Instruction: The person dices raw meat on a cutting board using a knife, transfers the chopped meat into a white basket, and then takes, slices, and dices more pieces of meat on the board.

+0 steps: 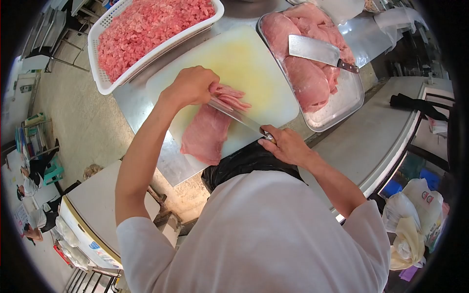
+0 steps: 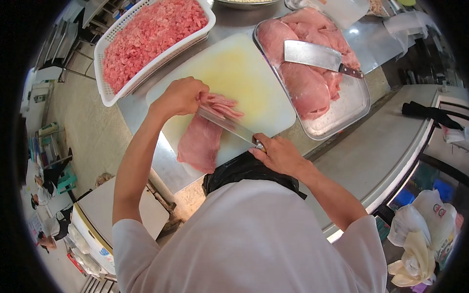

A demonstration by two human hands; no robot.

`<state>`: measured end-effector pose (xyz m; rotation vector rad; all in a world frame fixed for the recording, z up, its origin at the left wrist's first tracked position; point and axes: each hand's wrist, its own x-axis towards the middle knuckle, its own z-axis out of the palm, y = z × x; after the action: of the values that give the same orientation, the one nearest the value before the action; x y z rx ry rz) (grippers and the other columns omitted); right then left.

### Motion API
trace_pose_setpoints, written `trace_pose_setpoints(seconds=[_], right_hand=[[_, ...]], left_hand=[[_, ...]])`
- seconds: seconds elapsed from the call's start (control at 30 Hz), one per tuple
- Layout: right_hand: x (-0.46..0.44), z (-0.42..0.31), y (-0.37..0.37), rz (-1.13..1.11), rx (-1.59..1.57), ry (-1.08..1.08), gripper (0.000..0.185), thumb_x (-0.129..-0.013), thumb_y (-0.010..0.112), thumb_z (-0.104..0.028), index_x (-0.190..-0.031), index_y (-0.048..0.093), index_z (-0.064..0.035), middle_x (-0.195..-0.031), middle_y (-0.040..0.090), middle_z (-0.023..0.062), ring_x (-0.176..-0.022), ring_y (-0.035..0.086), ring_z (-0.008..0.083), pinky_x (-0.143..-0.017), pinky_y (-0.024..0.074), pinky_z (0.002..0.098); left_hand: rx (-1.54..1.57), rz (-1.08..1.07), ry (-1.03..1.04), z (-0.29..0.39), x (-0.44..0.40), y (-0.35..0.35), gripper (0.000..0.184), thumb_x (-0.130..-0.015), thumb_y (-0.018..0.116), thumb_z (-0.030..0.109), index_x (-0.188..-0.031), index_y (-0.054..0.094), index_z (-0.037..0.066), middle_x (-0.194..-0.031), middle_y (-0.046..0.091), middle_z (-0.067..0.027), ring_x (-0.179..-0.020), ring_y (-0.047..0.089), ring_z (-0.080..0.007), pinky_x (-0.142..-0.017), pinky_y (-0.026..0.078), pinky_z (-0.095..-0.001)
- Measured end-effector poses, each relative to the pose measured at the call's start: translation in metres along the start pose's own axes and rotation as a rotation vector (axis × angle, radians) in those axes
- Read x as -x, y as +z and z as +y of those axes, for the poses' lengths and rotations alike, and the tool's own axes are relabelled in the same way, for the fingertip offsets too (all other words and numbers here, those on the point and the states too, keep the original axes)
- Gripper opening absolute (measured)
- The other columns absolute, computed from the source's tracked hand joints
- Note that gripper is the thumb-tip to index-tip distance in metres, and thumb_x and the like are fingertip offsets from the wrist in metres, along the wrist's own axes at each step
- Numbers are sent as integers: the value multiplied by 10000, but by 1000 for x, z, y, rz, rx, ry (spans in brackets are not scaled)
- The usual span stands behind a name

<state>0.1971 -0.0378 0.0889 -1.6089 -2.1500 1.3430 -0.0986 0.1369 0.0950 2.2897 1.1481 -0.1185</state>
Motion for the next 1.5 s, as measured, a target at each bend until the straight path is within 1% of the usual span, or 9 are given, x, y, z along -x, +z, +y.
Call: trace_pose_setpoints(seconds=[0.1,0.3,0.4,0.5,0.73,0.93,1.07,1.2,1.5], right_hand=[[3,-4,2,9,56,19,407,-1026,666,-376,-1242,640,-32,-760,685,249,-775,681,477,-733,538,545],[35,17,-12,32,-5,35,431,-1012,681,-383,-1256,669,-28,-794,699,251,-782,683,473,-758,532,544],[69,31,-29,50,60,27,470,-1007,689,-374,-1307,655,-14,-787,695,248,-775,683,455,-751,531,525],[85,16,-56,-143,-103,241,494,-1012,683,-372,-1328,644,5,-769,683,244,-754,686,429,-741,532,496],[56,-39,-45,-99,-250,197,517,-1031,657,-388,-1322,648,39,-767,675,257,-731,692,401,-727,533,463],[35,-45,-36,-115,-226,174,527,-1038,645,-389,-1308,645,64,-783,686,263,-739,693,407,-738,538,459],[26,-56,-37,-145,-204,190,520,-1045,635,-382,-1317,636,61,-792,702,253,-760,698,420,-769,546,469],[13,-83,-42,-181,-170,213,483,-1054,617,-358,-1298,619,59,-800,709,255,-794,706,440,-779,548,495],[-26,-85,6,-147,151,136,364,-1048,606,-305,-1179,563,33,-677,679,217,-635,677,457,-608,540,551]], left_hand=[[-98,-124,108,0,-15,8,116,-687,698,34,-797,724,61,-818,732,-156,-852,717,-369,-737,553,-478],[-246,-71,159,5,-24,18,87,-688,683,7,-746,697,71,-783,716,-154,-854,705,-377,-737,530,-485],[-162,-90,79,0,-26,17,82,-733,691,24,-798,714,68,-833,732,-160,-865,711,-382,-754,538,-498],[-99,58,84,-5,-27,20,123,-759,747,122,-866,734,60,-838,742,-160,-861,721,-379,-756,562,-485],[209,350,-3,32,-17,-40,152,-964,680,171,-1001,695,24,-833,707,-150,-752,666,-322,-710,521,-400],[116,325,-56,48,12,-20,255,-1004,560,236,-913,665,21,-835,706,-208,-794,685,-420,-718,513,-509],[90,245,-154,44,16,-1,321,-1002,496,259,-878,691,37,-811,702,-225,-820,682,-459,-751,508,-571],[62,273,-159,22,12,10,287,-954,526,239,-837,693,37,-785,699,-217,-807,683,-444,-737,509,-554],[107,340,-259,-21,17,22,130,-791,631,174,-808,681,55,-718,693,-177,-723,684,-420,-692,521,-528]])
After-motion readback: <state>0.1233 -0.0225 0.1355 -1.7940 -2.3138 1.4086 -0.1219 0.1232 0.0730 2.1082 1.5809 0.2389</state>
